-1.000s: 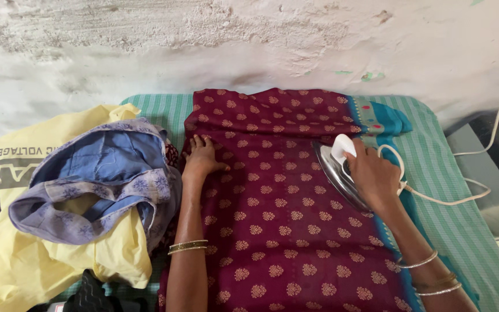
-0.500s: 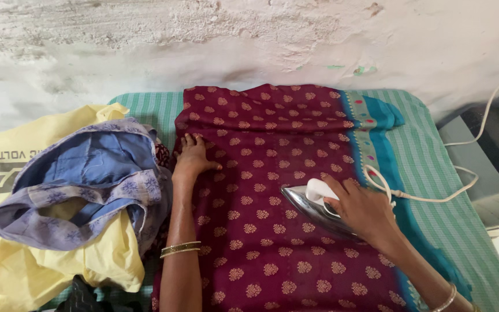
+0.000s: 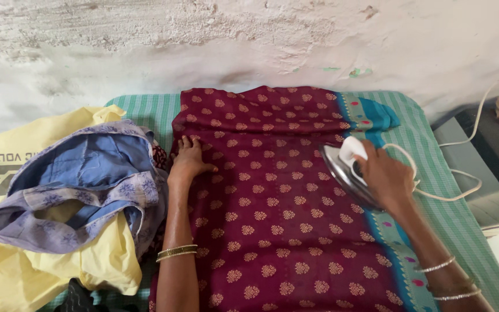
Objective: The person irons a maroon garment with a gold pattern on an ironing board, moving the iron across different sections of the fabric and smoothing it by hand.
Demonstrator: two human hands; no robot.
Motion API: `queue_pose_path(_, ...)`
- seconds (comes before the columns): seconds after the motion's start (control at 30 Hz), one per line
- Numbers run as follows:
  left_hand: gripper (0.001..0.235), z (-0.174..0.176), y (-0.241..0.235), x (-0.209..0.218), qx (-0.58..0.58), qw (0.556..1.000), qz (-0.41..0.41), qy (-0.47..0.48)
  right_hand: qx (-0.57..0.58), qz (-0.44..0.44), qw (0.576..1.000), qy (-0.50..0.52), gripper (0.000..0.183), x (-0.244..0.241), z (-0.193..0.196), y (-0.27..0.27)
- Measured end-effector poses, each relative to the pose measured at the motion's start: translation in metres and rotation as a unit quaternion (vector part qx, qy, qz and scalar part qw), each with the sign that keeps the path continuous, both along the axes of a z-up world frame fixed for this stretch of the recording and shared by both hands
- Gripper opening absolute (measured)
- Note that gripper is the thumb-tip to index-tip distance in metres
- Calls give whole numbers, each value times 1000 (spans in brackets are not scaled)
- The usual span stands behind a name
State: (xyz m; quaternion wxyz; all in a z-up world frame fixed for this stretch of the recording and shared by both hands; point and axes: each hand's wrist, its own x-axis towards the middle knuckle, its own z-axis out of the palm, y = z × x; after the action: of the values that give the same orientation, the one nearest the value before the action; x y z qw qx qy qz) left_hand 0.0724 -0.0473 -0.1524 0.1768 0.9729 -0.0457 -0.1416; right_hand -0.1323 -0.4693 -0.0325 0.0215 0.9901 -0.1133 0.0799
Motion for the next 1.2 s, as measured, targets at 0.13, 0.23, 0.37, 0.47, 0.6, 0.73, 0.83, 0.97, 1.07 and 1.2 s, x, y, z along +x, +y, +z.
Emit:
queue_pose_path(0.13,136,-2,0,3,0,1000,0,6,15,-41,999,7,41,13,0,-26)
queue_pose_path(0.23,137,-1,0,1,0,1000,-1,7,-15,-64,997,-29,40,18,-7,-41)
queue_pose_path(0.37,134,5,1,-2,-3,1000,-3,2,-17,-51,998,-45,40,13,-10,-47)
queue_pose_path(0.47,133,4,2,-3,-10,1000,-6,-6,-5,-42,999,-30,41,5,-6,-48)
queue_pose_path(0.6,131,3,2,-3,-7,1000,-9,-14,-4,-70,997,-28,40,-8,-6,-52)
queue_pose_path(0.73,131,5,2,-4,-18,1000,-8,-13,-15,-63,997,-33,41,-20,-4,-54)
queue_pose_path(0.83,130,7,1,-4,-9,1000,-6,-12,-6,-45,999,1,43,-33,1,-54)
queue_pose_path(0.97,132,7,2,-3,-5,1000,-6,-7,-25,8,999,39,45,-50,-2,-53)
queue_pose_path(1.07,131,3,3,-3,-4,1000,-9,-17,-42,68,996,47,48,-64,-10,-51)
queue_pose_path(1.2,127,-6,8,0,-19,998,-17,-50,-64,100,992,39,48,-79,-17,-44)
